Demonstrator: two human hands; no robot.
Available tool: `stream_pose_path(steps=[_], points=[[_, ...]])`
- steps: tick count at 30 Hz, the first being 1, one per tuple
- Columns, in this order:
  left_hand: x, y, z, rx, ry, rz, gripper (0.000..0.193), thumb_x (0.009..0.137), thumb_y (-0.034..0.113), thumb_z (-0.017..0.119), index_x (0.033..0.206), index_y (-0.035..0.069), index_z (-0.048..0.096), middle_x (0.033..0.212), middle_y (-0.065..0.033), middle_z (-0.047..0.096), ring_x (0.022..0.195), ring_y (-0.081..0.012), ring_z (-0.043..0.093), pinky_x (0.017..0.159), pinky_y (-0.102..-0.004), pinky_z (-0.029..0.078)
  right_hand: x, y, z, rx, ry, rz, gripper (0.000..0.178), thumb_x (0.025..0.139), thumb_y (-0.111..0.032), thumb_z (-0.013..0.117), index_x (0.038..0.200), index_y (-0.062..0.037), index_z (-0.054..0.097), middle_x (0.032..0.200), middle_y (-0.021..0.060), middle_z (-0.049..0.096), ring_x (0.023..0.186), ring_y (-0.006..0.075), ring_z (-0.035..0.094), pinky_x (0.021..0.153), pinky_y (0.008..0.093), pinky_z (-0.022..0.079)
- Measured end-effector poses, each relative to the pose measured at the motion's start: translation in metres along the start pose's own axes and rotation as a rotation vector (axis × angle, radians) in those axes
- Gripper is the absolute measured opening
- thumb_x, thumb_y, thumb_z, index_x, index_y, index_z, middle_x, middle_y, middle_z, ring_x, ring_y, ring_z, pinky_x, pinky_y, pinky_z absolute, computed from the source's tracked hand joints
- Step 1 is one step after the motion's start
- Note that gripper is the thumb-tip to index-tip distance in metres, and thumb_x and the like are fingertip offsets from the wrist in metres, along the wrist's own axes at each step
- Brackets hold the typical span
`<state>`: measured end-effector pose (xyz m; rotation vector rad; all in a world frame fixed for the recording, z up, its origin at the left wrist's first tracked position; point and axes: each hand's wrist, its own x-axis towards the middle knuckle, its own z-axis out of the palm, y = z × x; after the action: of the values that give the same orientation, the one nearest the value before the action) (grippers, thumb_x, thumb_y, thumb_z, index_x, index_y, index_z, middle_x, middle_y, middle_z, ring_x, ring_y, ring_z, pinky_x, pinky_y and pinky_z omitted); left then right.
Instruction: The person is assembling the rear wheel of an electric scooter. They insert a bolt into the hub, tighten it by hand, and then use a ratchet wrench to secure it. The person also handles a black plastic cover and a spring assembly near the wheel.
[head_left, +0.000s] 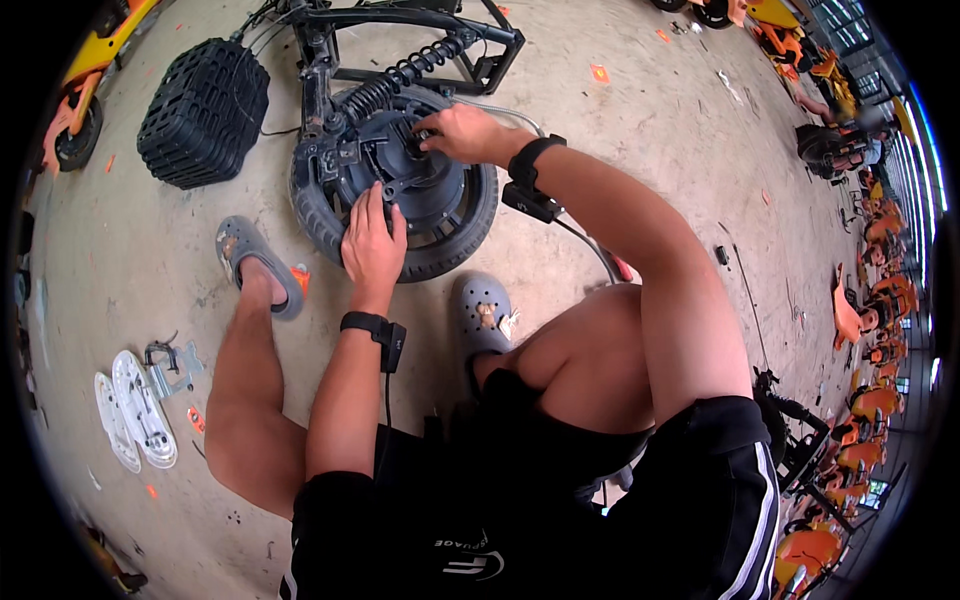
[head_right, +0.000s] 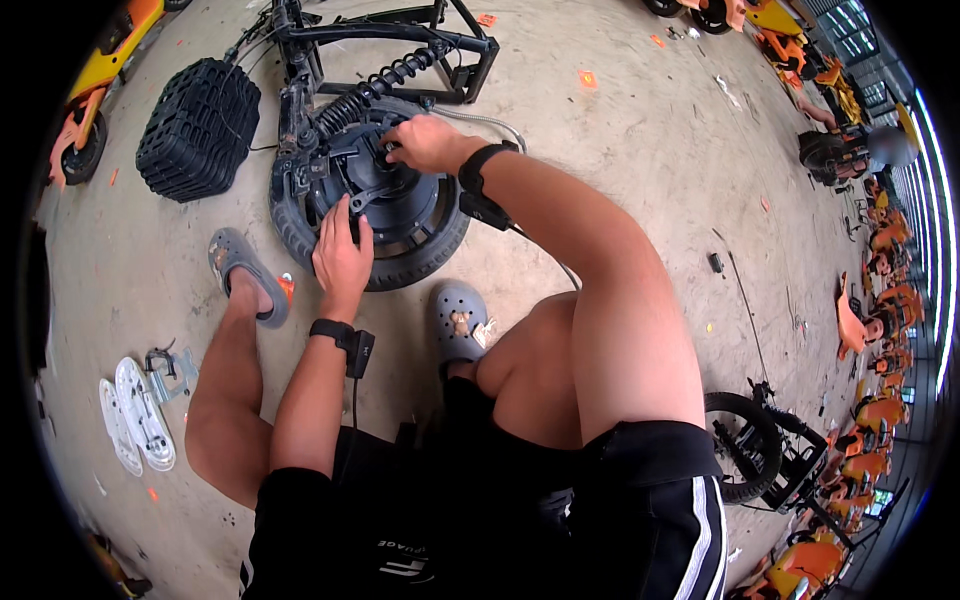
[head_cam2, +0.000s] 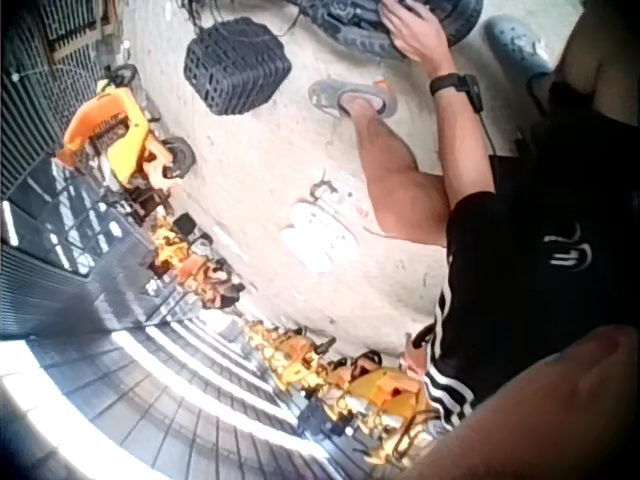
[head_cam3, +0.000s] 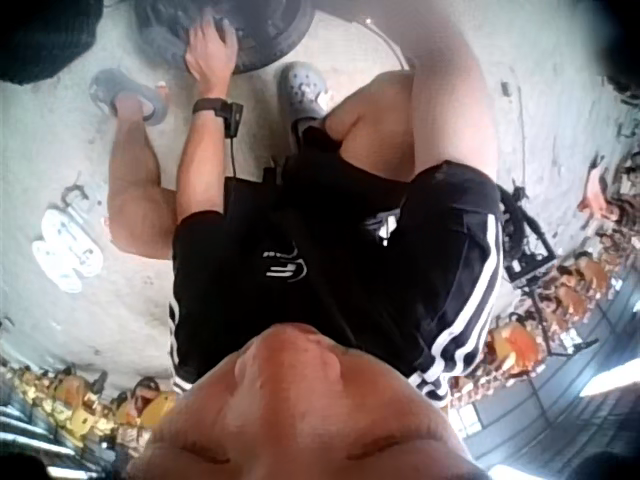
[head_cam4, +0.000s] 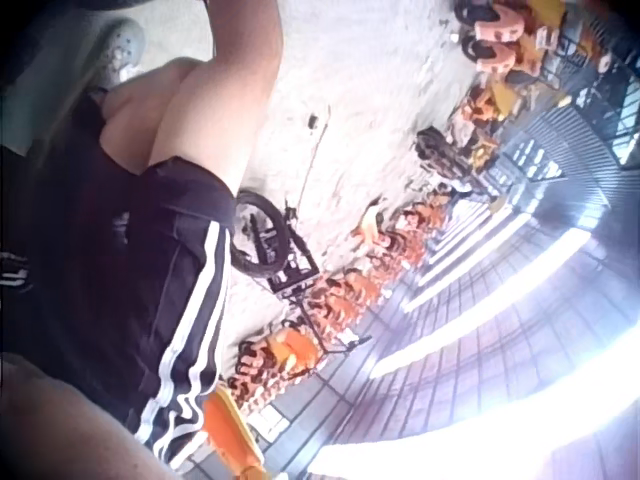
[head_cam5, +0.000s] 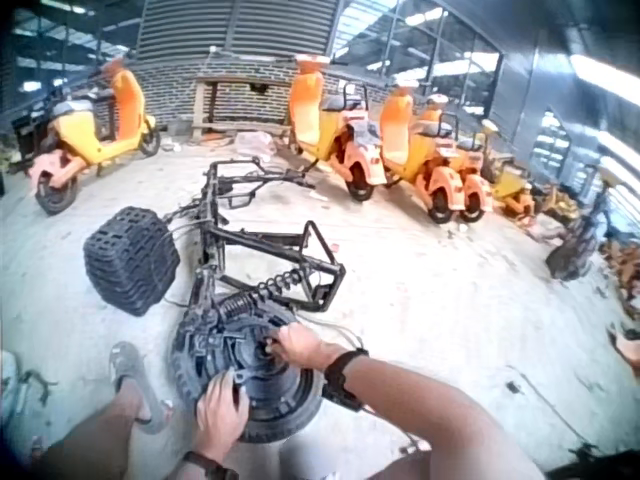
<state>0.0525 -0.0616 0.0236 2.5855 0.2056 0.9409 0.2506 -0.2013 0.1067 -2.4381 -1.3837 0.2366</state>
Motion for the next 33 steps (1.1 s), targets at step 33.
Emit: stream_pose_path(steps=[33], points=[[0.001,0.002,0.001,0.007,-0.011,-0.018,0.041,0.094,0.018,0.063,0.129,-0.001,0.057,0.120,-0.0188,0.066,0.113,-0.0337,0.064,0.091,-0.0417,0.055,-0.006,-0.020,0.006,-0.005,0.098,0.237,0.044,0.086,-0.050,0.071,0.106,-0.0109,0.074,0.092,0.0204,0.072,0.093,0.0368,0.069,0.081,0.0469,0.054]])
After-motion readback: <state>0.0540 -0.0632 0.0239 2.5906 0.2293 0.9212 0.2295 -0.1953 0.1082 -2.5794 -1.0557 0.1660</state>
